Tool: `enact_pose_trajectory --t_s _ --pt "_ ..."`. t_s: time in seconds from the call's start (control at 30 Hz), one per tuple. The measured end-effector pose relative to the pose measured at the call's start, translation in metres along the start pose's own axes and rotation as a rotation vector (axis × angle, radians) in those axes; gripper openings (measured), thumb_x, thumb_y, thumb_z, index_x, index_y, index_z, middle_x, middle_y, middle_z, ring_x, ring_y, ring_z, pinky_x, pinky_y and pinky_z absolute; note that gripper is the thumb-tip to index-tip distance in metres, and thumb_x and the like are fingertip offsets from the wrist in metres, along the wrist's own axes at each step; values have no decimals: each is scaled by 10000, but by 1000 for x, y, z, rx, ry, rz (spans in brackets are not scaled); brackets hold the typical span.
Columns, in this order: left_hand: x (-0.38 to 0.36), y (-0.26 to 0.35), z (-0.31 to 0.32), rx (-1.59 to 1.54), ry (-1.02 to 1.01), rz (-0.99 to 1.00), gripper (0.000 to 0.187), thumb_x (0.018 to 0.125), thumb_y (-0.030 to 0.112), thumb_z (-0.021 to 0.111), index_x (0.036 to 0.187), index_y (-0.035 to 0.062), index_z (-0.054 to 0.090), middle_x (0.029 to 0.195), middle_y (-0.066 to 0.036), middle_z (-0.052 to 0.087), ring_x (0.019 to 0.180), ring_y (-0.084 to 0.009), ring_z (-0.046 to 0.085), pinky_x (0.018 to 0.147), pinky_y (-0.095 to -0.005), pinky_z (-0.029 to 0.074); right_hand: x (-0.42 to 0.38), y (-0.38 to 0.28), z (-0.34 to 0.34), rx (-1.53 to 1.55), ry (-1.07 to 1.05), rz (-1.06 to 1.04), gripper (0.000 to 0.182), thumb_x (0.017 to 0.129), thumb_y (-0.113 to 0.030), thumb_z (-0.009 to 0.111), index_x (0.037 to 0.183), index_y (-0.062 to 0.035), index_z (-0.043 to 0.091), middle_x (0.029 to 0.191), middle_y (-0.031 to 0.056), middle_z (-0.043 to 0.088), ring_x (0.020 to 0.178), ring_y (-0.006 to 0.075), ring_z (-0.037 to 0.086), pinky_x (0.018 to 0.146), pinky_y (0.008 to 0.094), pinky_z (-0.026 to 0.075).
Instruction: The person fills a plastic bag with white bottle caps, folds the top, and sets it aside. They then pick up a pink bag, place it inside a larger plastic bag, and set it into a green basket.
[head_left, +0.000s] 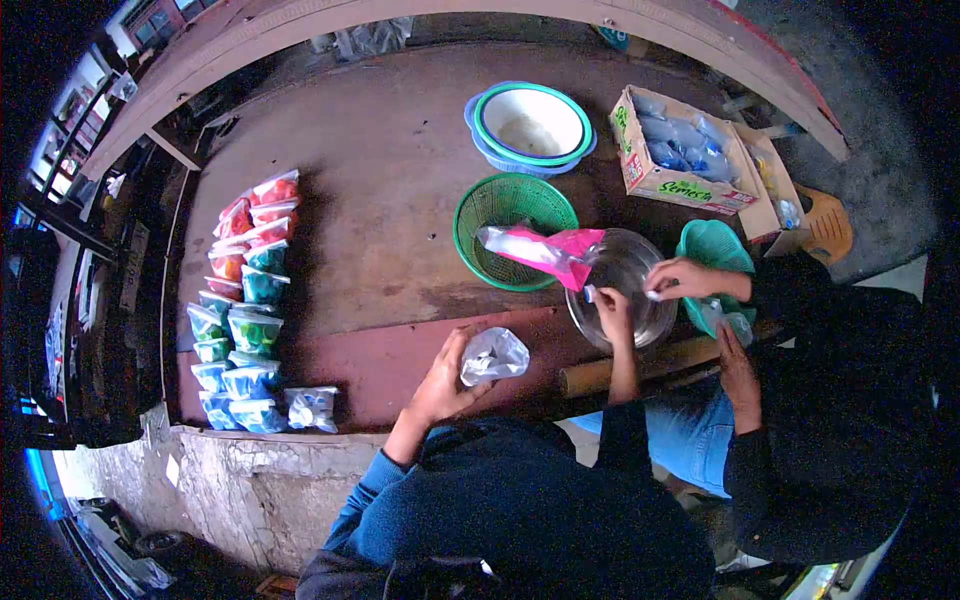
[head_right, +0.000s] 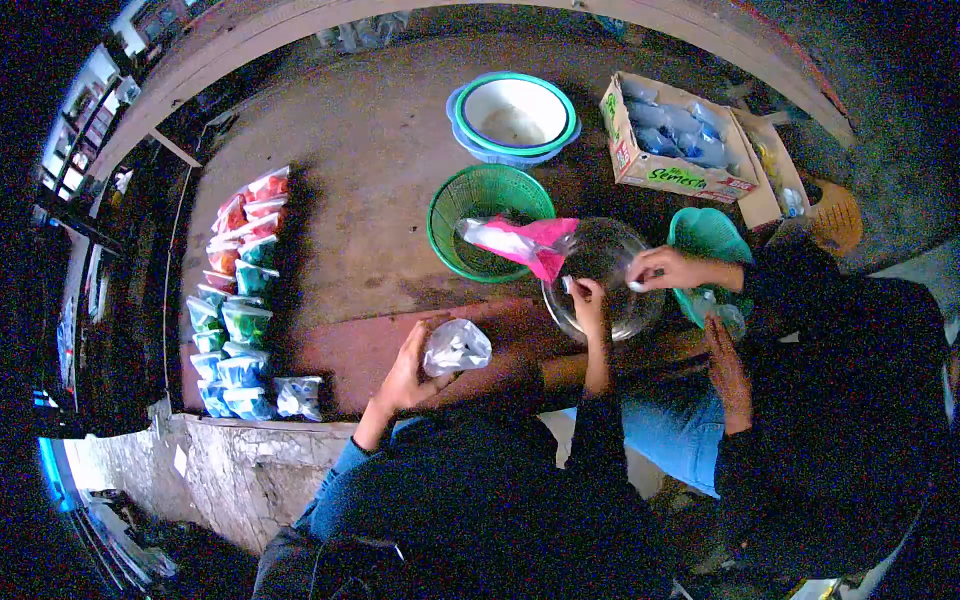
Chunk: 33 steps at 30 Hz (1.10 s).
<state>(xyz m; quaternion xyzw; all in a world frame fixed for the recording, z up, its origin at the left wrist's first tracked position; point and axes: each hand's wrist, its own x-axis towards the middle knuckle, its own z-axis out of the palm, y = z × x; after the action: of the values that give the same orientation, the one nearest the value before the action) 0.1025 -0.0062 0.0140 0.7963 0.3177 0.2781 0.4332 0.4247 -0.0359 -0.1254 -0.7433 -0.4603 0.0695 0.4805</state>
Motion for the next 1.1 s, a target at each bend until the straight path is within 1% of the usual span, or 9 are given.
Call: enact_pose_trajectory --t_s 0.03,0.1,0.27,0.37,0.43,0.53,0.73,1.0,1.1 --pt "1 -2 1 -10 -7 -4 593 602 97 625 1114 -6 344 1054 -198 419 1010 -346 407 860 -368 343 5 -49 -19 436 -198 429 172 761 -187 561 794 -19 544 611 -32 453 527 64 388 477 217 316" --pt "0 -5 2 -31 -26 -16 598 602 94 624 1119 -4 341 1064 -192 418 1018 -342 404 868 -367 339 -11 -101 -29 755 -40 583 144 785 -166 523 841 -34 528 636 -40 428 558 54 378 495 210 294" --pt "1 -1 3 -64 -6 -1 616 586 77 632 1125 -4 344 1104 -170 412 1045 -310 403 884 -351 329 -48 -207 -32 671 -222 419 110 743 -103 521 832 -44 547 741 6 455 668 79 421 664 197 329" --pt "-1 -4 8 -64 32 35 610 589 69 634 1122 4 345 1095 -173 416 1032 -324 408 868 -359 346 -57 -228 -15 33 -416 -433 96 679 -95 560 736 -20 576 1079 148 410 1027 289 359 845 361 288" --pt "-2 -2 8 -67 38 62 605 593 65 633 1122 11 343 1085 -177 418 1020 -337 412 855 -368 358 -69 -226 -1 -220 -445 -482 131 695 -136 560 741 -14 578 1105 154 407 1059 333 331 885 411 256" --pt "-3 -1 4 -63 20 57 610 592 61 635 1125 16 341 1087 -173 419 1018 -336 415 850 -367 363 -74 -209 6 -55 -416 -451 164 706 -164 555 746 -7 576 1109 163 411 1077 338 323 903 427 240" --pt "-11 -2 3 -65 10 25 647 579 74 650 1137 16 328 1097 -169 417 1022 -335 413 856 -365 361 -74 -203 -3 8 -565 -224 183 703 -129 579 814 14 550 923 157 519 825 322 514 726 337 416" --pt "-27 -20 5 -85 -75 9 667 580 142 690 1137 -5 355 1101 -154 445 1040 -251 428 862 -348 362 -90 -236 -1 576 -602 41 249 715 -85 586 932 18 519 921 88 541 843 156 514 731 276 417" --pt "-38 -38 4 -425 -106 -141 579 591 142 687 1084 -7 424 1046 -100 497 984 -179 460 840 -323 376 -81 -248 -6 709 -666 5 232 711 -51 579 927 16 528 926 62 539 842 109 508 726 255 427"
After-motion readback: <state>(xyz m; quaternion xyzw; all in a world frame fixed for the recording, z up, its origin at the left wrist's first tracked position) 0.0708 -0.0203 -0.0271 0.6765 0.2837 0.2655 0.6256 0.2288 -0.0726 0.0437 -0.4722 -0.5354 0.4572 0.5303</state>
